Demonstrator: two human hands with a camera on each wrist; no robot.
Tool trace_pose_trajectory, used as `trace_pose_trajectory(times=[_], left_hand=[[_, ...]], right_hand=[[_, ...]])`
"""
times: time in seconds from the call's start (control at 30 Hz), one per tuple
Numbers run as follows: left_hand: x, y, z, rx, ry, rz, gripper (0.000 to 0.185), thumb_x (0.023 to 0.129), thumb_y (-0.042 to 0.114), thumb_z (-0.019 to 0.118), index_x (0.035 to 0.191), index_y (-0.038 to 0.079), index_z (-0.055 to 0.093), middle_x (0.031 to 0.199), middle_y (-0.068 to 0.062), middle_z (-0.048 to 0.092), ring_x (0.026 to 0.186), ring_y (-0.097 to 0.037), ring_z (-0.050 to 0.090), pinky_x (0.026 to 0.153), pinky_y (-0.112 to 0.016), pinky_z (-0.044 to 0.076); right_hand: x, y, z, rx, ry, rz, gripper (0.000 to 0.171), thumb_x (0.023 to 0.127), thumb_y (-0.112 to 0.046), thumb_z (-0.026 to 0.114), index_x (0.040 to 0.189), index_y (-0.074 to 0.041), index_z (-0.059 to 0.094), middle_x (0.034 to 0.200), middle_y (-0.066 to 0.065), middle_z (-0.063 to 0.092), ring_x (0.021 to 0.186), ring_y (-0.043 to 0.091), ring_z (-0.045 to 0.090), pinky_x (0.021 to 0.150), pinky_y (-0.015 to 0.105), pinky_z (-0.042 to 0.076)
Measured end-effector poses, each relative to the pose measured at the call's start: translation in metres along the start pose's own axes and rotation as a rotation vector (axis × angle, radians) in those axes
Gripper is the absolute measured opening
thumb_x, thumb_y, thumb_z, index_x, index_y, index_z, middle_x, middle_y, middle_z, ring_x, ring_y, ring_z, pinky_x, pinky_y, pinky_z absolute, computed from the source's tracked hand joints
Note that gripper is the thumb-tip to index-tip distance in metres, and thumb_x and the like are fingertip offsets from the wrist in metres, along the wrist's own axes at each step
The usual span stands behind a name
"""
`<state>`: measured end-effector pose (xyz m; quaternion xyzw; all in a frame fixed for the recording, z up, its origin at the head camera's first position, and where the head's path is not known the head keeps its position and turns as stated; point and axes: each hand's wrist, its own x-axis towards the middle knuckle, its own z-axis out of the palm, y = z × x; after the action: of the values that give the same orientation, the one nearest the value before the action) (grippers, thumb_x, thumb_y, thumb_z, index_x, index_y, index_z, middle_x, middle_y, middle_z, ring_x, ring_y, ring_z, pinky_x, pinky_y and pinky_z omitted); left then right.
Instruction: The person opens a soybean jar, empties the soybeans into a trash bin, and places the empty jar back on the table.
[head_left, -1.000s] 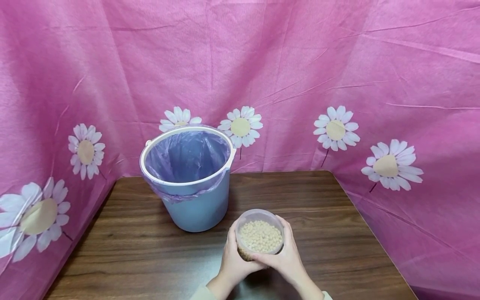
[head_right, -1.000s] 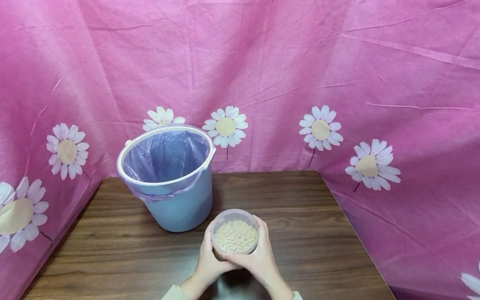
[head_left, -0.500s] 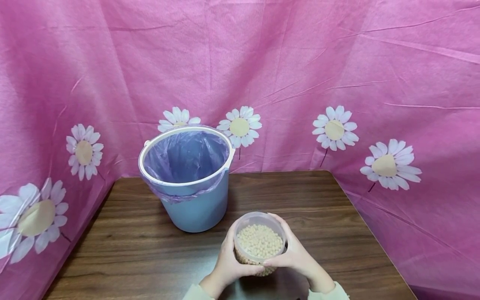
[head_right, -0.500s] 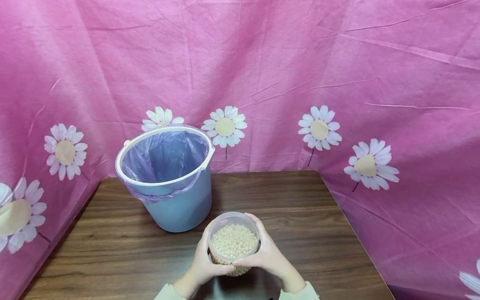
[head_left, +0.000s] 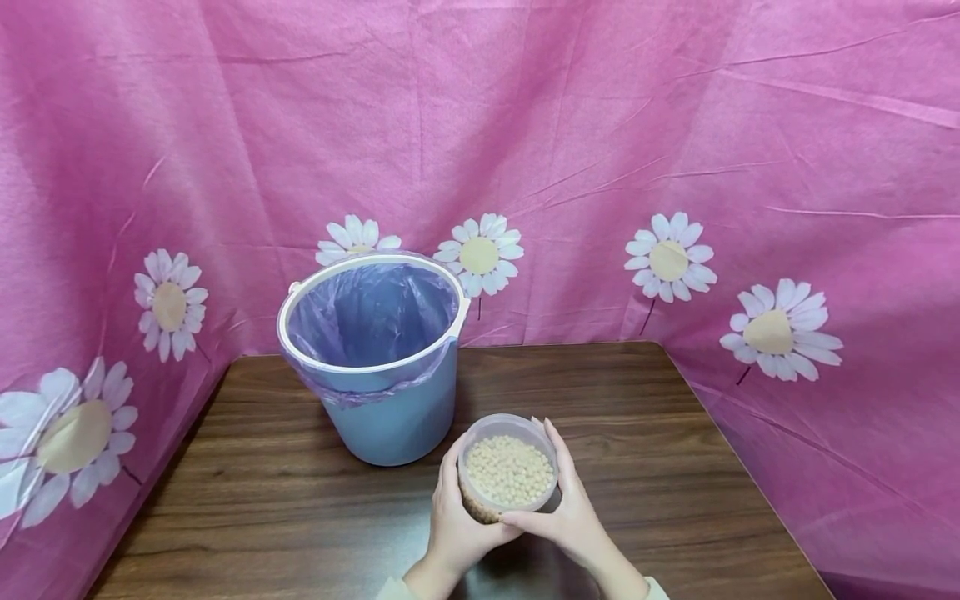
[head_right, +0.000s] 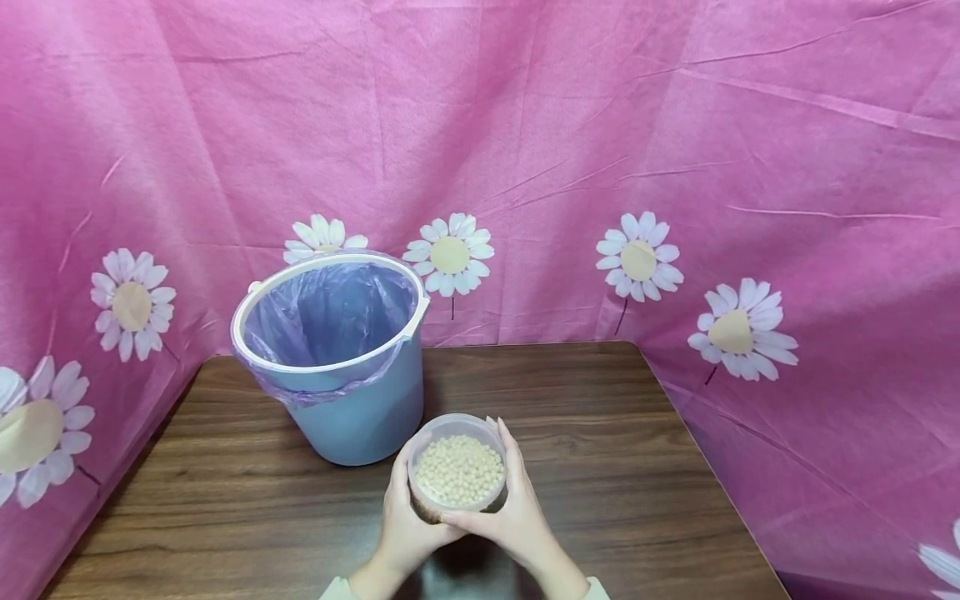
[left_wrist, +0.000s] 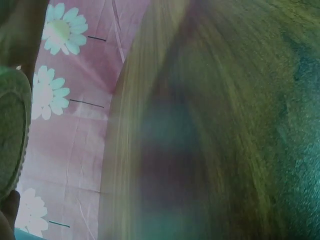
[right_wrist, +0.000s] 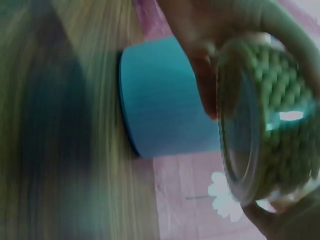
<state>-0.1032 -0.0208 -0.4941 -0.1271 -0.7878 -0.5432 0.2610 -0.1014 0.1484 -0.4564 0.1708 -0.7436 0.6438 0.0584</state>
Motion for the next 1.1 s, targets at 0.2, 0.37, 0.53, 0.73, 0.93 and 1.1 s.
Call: trace_pose_trajectory(times=[0.2,0.37,0.53,0.73,0.93,1.1], left_hand=[[-0.003,0.001,0.001,0.022,0.018,0.0,0.117,0.052,0.044,0.096,0.149,0.016,0.037,0.142,-0.001,0.054,0.122,-0.021,0.058,0.097,-0.036,0.05],[-0.005,0.008,-0.001,-0.033,-0.033,-0.13,0.117,0.05,0.044,0.096,0.149,0.024,0.038,0.14,0.004,0.056,0.121,-0.015,0.058,0.099,-0.035,0.049],[-0.004,0.013,-0.006,-0.105,-0.077,-0.207,0.118,0.048,0.039,0.098,0.148,0.028,0.038,0.139,0.005,0.056,0.119,-0.012,0.057,0.1,-0.034,0.047],[-0.003,0.016,-0.011,-0.108,-0.075,-0.214,0.12,0.047,0.037,0.098,0.149,0.027,0.037,0.143,0.004,0.054,0.123,-0.011,0.054,0.104,-0.032,0.045],[-0.001,0.016,-0.018,-0.113,-0.085,-0.169,0.122,0.048,0.036,0.099,0.151,0.029,0.033,0.146,0.004,0.05,0.125,-0.015,0.053,0.106,-0.031,0.043],[0.001,0.02,-0.024,-0.105,-0.085,-0.161,0.123,0.047,0.036,0.099,0.151,0.026,0.033,0.147,0.003,0.047,0.128,-0.016,0.05,0.108,-0.031,0.041]], right_hand=[[-0.001,-0.004,0.008,-0.085,0.085,-0.006,0.119,0.059,-0.005,0.09,0.157,-0.023,0.024,0.156,0.013,0.038,0.133,0.002,0.042,0.105,0.009,0.028],[0.0,-0.004,0.003,-0.088,0.068,-0.055,0.111,0.06,-0.004,0.089,0.155,-0.014,0.03,0.15,0.019,0.046,0.129,0.005,0.049,0.105,0.011,0.032],[0.003,-0.006,-0.003,-0.015,0.046,-0.042,0.102,0.065,0.002,0.082,0.153,-0.007,0.032,0.151,0.02,0.045,0.129,0.002,0.05,0.103,0.014,0.035],[0.006,-0.007,-0.008,-0.01,0.054,-0.022,0.096,0.069,0.001,0.079,0.153,-0.009,0.033,0.15,0.008,0.048,0.126,0.001,0.05,0.101,0.018,0.039],[0.009,-0.004,-0.013,0.034,0.088,-0.04,0.092,0.072,0.004,0.076,0.152,0.001,0.03,0.147,0.003,0.052,0.125,0.0,0.051,0.099,0.013,0.04],[0.01,-0.004,-0.018,0.067,0.141,-0.024,0.091,0.072,0.009,0.074,0.151,0.005,0.029,0.142,-0.002,0.055,0.123,0.0,0.054,0.097,0.012,0.044]])
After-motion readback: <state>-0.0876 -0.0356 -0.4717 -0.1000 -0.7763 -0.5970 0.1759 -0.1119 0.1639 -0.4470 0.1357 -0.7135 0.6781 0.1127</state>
